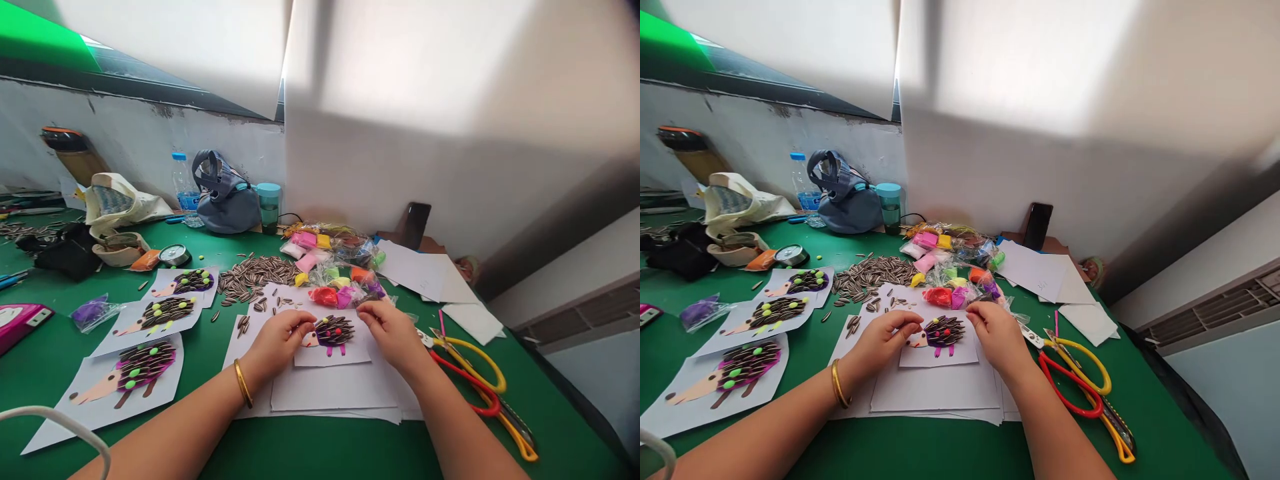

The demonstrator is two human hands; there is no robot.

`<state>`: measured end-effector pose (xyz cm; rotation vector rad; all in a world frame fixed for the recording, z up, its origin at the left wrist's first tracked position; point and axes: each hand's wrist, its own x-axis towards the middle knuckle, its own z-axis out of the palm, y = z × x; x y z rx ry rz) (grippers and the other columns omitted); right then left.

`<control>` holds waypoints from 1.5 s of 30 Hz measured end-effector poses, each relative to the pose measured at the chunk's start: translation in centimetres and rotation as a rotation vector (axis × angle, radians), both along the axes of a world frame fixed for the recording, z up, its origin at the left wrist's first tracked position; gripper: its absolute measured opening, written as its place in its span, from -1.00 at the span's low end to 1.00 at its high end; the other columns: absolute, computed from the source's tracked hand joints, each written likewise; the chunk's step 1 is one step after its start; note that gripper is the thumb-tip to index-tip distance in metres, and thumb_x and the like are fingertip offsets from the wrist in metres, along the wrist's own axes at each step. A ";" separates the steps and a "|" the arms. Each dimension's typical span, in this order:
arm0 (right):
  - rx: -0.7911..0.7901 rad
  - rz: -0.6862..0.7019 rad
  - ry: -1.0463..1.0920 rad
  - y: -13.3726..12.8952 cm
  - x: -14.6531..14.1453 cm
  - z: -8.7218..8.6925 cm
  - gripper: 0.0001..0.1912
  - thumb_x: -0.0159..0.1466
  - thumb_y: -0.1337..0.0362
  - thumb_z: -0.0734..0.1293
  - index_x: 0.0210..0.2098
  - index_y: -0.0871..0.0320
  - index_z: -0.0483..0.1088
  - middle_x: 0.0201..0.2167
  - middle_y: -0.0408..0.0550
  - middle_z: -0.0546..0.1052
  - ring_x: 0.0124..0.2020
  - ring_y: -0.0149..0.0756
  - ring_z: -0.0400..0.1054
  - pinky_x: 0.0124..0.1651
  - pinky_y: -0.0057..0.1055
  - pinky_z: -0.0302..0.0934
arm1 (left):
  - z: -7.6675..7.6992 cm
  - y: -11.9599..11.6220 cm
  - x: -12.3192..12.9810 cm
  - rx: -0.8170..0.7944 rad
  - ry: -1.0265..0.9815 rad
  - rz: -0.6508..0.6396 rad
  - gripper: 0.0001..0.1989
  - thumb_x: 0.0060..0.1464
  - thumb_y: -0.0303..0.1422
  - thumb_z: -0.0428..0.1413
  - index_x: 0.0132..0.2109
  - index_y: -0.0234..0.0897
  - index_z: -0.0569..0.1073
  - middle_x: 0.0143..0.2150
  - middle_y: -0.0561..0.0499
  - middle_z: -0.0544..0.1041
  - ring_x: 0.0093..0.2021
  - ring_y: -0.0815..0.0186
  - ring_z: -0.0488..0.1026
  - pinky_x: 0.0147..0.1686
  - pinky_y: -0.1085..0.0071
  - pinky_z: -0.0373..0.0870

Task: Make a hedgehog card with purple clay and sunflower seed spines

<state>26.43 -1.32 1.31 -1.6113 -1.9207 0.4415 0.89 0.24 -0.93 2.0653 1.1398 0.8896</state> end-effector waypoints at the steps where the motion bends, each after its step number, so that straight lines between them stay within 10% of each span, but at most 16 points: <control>1: -0.023 -0.006 -0.015 -0.1 -0.1 0.1 -0.81 0.31 0.20 0.21 -0.27 0.05 0.46 -0.29 -0.12 0.55 -0.25 -0.24 0.40 -0.24 -0.34 0.23 | 0.1 0.0 0.0 0.001 0.011 -0.008 -0.82 0.21 -0.33 0.03 -0.15 -0.20 0.52 -0.23 0.02 0.58 -0.21 0.29 0.49 -0.18 0.37 0.38; 19: 0.179 0.105 -0.311 0.1 -0.8 -1.5 -0.81 0.29 0.37 0.27 -0.20 0.05 0.51 -0.25 -0.07 0.57 -0.19 -0.22 0.37 -0.11 -0.29 0.14 | 0.9 -1.3 0.3 0.123 0.118 -0.138 -0.86 0.19 -0.38 0.06 -0.18 -0.22 0.51 -0.24 -0.02 0.54 -0.19 0.28 0.44 -0.16 0.36 0.36; 28: 0.110 0.043 -0.384 0.0 -1.7 -1.0 -0.85 0.24 0.38 0.29 -0.24 0.07 0.47 -0.35 -0.08 0.53 -0.24 -0.21 0.35 -0.16 -0.30 0.05 | 0.9 -3.4 1.5 0.275 0.306 -0.458 -0.84 0.21 -0.38 0.03 -0.22 -0.24 0.51 -0.30 -0.04 0.55 -0.26 0.28 0.44 -0.22 0.39 0.36; 45: 0.164 0.014 -0.332 0.0 -1.6 -1.4 -0.88 0.24 0.38 0.31 -0.32 0.05 0.48 -0.27 -0.11 0.53 -0.15 -0.18 0.30 -0.13 -0.27 0.02 | 0.8 -3.6 1.5 0.260 0.378 -0.485 -0.85 0.20 -0.39 0.03 -0.25 -0.23 0.50 -0.30 -0.02 0.55 -0.26 0.29 0.46 -0.18 0.38 0.36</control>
